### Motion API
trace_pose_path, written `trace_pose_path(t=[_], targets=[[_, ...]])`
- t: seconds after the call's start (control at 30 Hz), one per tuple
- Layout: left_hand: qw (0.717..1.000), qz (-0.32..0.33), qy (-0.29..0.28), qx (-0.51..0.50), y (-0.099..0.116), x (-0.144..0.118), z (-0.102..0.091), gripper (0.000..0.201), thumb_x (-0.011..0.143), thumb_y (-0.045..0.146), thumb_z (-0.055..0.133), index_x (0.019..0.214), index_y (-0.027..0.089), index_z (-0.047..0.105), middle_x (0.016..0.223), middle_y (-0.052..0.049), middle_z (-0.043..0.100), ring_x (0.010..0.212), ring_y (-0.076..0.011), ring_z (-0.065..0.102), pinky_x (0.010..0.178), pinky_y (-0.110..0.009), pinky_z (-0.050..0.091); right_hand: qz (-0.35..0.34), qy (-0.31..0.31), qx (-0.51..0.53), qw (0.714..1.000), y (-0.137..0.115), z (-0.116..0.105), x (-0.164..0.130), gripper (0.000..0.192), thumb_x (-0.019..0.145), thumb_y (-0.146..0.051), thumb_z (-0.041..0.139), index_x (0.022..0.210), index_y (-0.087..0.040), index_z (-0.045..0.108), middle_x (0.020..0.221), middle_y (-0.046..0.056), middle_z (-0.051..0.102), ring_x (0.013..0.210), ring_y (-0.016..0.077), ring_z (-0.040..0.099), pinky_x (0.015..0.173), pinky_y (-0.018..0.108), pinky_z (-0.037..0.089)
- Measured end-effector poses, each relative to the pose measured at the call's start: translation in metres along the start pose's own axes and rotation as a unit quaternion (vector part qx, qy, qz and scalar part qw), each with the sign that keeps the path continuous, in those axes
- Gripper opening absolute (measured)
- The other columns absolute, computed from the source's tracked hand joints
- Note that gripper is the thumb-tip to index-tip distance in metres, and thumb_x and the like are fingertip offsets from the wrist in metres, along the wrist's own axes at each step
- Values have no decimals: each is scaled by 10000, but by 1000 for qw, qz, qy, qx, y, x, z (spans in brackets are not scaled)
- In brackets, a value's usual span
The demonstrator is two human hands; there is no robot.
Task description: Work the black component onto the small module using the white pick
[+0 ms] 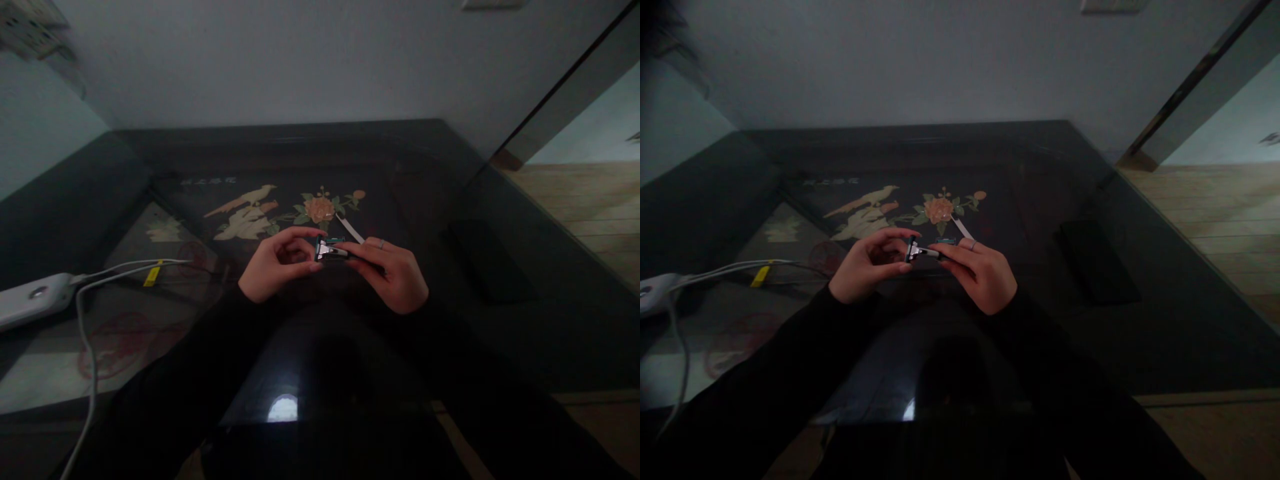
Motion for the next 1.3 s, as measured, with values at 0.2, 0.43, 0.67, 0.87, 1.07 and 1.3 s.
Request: trace_pose_path(t=[0.2, 0.43, 0.67, 0.87, 1.07, 1.3], targets=[[1000, -30, -6, 1, 0, -2, 1, 484, 679, 169, 782, 1149, 146, 667, 781, -20, 716, 716, -118, 659, 680, -208, 517, 7, 12, 8, 1000, -1, -1, 0, 271, 910, -185, 554, 1146, -154, 682, 851, 49, 669, 781, 158, 626, 742, 265, 501], [1000, -23, 4, 19, 0, -1, 1, 494, 659, 201, 797, 1129, 136, 658, 748, -16, 696, 696, -136, 655, 670, -238, 529, 21, 5, -1, 1000, 0, 0, 0, 273, 922, -210, 535, 1154, -208, 679, 859, 37, 673, 780, 160, 622, 744, 276, 503], [1000, -20, 3, 10, -2, -1, 1, 471, 660, 174, 799, 1107, 140, 655, 722, 7, 672, 675, -100, 623, 647, -192, 499, 11, 1, -7, 1000, -1, 0, 0, 262, 919, -184, 533, 1136, -140, 674, 865, 57, 683, 786, 159, 634, 744, 265, 505], [1000, -21, 21, 7, -2, -1, 2, 425, 678, 206, 776, 1075, 132, 644, 718, 11, 669, 663, -101, 617, 624, -194, 477, 28, 11, 14, 999, -2, 1, 0, 255, 867, -139, 597, 1121, -144, 623, 976, 62, 706, 870, 166, 666, 790, 265, 500], [998, -13, 41, 41, 0, 1, 4, 324, 701, 270, 746, 970, 139, 623, 752, -3, 662, 705, -120, 626, 666, -223, 485, 76, 1, 29, 997, 2, 9, -4, 191, 863, -155, 578, 1049, -201, 568, 884, 22, 698, 776, 165, 674, 700, 258, 492], [995, -29, 60, 80, -8, 2, 3, 314, 678, 325, 764, 878, 156, 591, 766, -11, 655, 728, -136, 631, 681, -247, 501, 87, 6, -4, 996, 6, 17, -6, 122, 860, -190, 583, 978, -177, 611, 878, 64, 687, 768, 185, 638, 685, 287, 485]])
Point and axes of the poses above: each hand's wrist, its own x-axis towards the middle knuckle, its own z-axis out of the palm, y = z × x, the point moved 4 cm from there along x, towards the middle knuckle
